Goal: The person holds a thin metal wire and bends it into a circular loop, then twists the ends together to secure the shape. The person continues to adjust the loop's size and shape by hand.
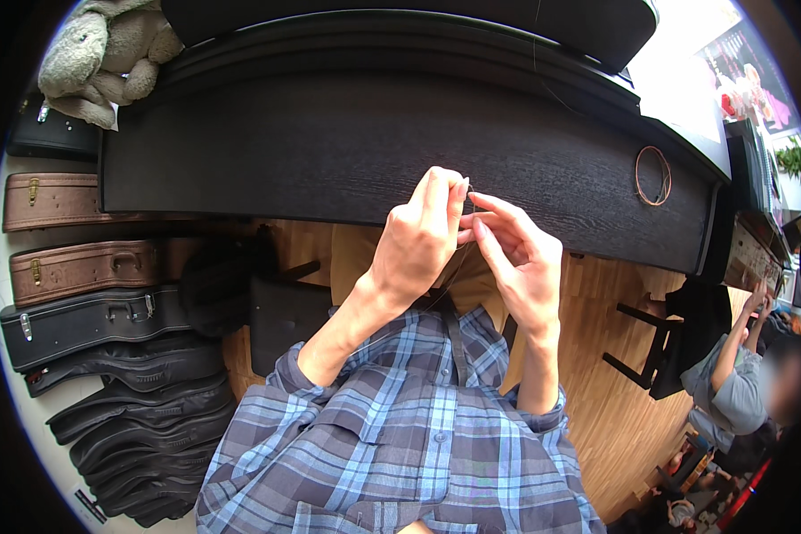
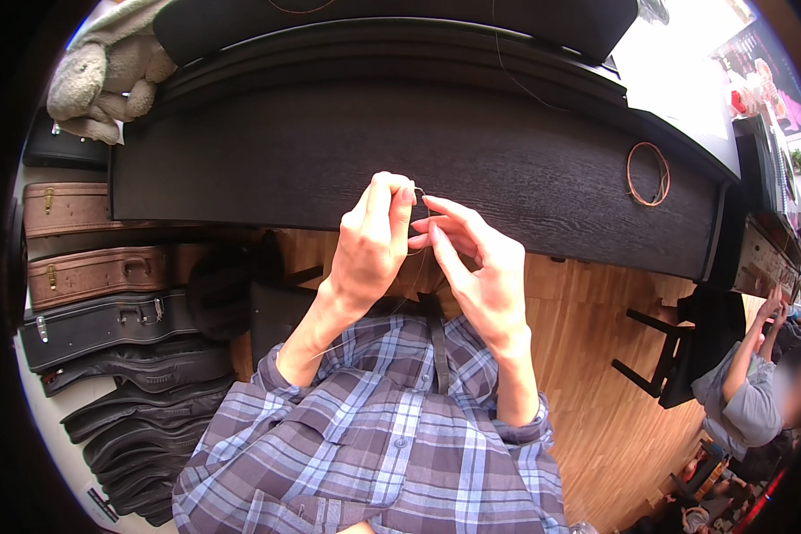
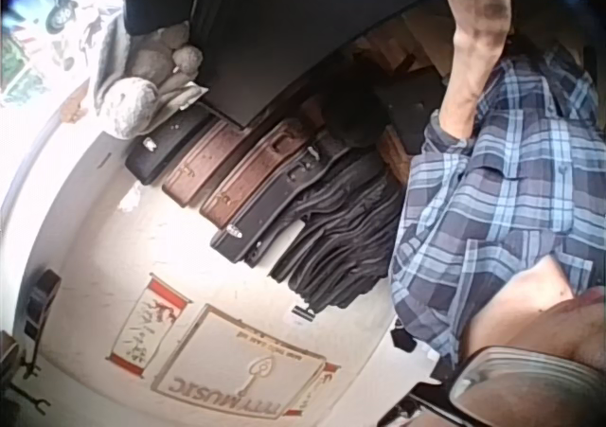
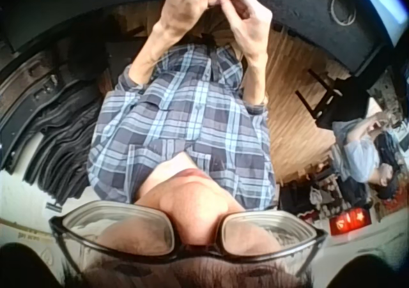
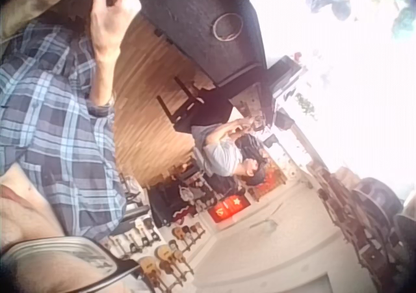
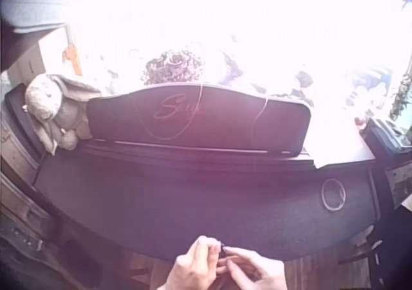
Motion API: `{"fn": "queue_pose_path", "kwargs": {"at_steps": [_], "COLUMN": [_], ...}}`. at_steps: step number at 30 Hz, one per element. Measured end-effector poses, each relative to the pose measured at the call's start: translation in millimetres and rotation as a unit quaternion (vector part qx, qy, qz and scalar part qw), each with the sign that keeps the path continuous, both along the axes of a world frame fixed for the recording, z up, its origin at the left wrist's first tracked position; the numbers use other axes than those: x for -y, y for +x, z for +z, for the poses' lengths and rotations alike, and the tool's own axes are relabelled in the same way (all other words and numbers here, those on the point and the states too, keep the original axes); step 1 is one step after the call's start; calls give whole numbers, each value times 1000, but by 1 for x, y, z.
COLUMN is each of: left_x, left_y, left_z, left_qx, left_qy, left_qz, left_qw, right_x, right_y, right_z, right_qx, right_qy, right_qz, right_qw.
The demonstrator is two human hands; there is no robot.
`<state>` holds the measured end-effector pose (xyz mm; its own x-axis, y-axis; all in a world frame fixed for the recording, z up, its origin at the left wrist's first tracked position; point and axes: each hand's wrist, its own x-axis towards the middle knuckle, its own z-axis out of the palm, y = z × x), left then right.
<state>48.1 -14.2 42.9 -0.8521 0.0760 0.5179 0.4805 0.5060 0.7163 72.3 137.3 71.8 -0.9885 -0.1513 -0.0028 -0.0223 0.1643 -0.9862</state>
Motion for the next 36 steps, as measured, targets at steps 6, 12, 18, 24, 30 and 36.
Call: {"fn": "queue_pose_path", "kwargs": {"at_steps": [6,12,18,24,30,36], "left_x": [1,-2,-4,-10,-3,2], "left_y": [2,10,7,3,10,15], "left_z": [4,8,-3,-12,-4,6], "left_qx": [25,196,98,31,224,345], "left_qy": [34,169,117,120,252,352], "left_qz": [-30,-76,-47,-37,-135,-161], "left_qw": [999,963,987,992,932,855], "right_x": [-4,-9,-10,-27,-42,-45], "right_y": [-3,-1,-2,2,10,10], "right_z": [6,4,-9,-15,-30,-42], "right_qx": [54,-21,-94,-154,-164,-113], "right_qy": [-50,-43,10,27,-97,-137], "right_qz": [-4,0,-28,-46,-84,-136], "right_qw": [997,999,995,987,978,975]}}
